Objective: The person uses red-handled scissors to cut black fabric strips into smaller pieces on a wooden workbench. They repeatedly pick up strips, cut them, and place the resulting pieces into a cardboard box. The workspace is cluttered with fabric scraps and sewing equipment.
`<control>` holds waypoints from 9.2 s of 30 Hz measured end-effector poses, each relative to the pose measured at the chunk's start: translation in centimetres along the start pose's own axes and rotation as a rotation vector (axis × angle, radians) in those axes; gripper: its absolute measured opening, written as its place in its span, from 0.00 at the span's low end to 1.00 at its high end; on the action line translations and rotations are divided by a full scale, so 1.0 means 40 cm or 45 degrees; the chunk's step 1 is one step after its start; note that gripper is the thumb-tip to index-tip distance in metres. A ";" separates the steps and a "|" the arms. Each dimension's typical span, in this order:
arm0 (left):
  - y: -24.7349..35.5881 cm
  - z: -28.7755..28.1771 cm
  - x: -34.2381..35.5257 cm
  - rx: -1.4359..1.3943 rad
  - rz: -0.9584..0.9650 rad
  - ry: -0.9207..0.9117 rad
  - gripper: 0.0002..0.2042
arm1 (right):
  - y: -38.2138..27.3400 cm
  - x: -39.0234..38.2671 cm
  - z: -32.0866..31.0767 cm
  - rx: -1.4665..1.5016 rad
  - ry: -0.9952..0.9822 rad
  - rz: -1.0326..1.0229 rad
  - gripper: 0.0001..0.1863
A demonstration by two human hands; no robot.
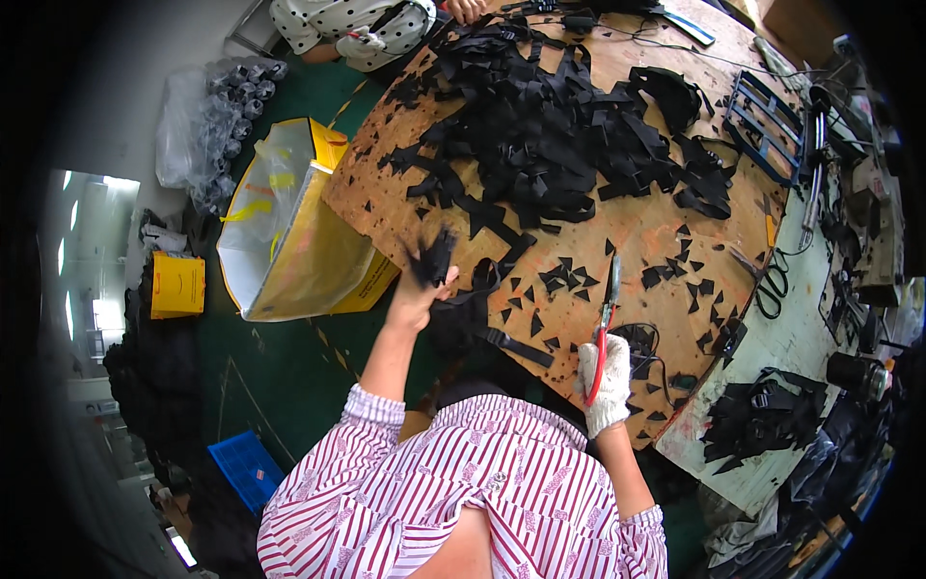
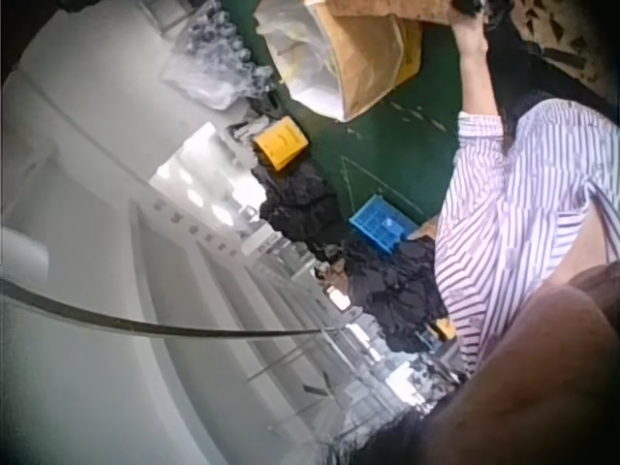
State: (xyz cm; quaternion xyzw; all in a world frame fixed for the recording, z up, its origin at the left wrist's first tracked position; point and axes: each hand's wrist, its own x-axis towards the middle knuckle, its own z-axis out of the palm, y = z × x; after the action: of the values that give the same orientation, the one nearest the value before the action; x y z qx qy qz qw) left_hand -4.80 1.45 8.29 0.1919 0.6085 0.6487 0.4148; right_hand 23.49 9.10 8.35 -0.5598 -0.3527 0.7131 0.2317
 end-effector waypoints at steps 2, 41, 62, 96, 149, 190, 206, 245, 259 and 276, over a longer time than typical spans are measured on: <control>-0.092 -0.019 0.065 0.108 0.014 0.041 0.11 | -0.007 -0.015 0.012 -0.030 -0.022 -0.004 0.14; 0.134 -0.132 0.213 0.578 0.303 -0.172 0.08 | 0.037 0.039 0.042 -0.254 -0.010 -0.023 0.17; -0.043 -0.068 0.358 1.311 0.597 0.609 0.09 | 0.053 0.050 0.036 -0.166 0.086 -0.016 0.15; 0.075 -0.028 -0.088 -0.384 0.002 -0.050 0.13 | 0.041 -0.022 0.066 -0.513 -0.434 -0.501 0.21; -0.071 0.128 -0.101 -0.079 -0.322 0.081 0.15 | 0.028 -0.034 0.093 -0.229 -0.673 0.229 0.17; -0.067 0.061 -0.134 -0.305 -0.517 0.067 0.13 | -0.091 0.101 0.163 -0.499 -0.347 -0.072 0.24; -0.073 -0.106 -0.145 -0.682 -0.623 -0.271 0.10 | -0.041 0.370 0.501 -1.521 -0.305 -1.379 0.20; -0.040 0.103 -0.055 0.300 0.120 0.025 0.13 | -0.070 0.094 0.151 -0.593 -0.251 -0.535 0.27; -0.067 0.195 -0.070 -0.249 -0.118 -0.015 0.06 | -0.075 -0.056 -0.006 -1.084 -0.441 -0.274 0.37; -0.084 0.242 -0.131 -0.249 -0.248 -0.084 0.08 | 0.022 -0.058 0.004 -0.744 -0.333 -0.284 0.27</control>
State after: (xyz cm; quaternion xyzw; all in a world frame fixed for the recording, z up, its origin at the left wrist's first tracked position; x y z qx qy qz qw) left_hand 6.58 3.23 8.24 0.1118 0.5443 0.6549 0.5122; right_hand 24.02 6.83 9.16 -0.4642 -0.6279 0.6180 0.0910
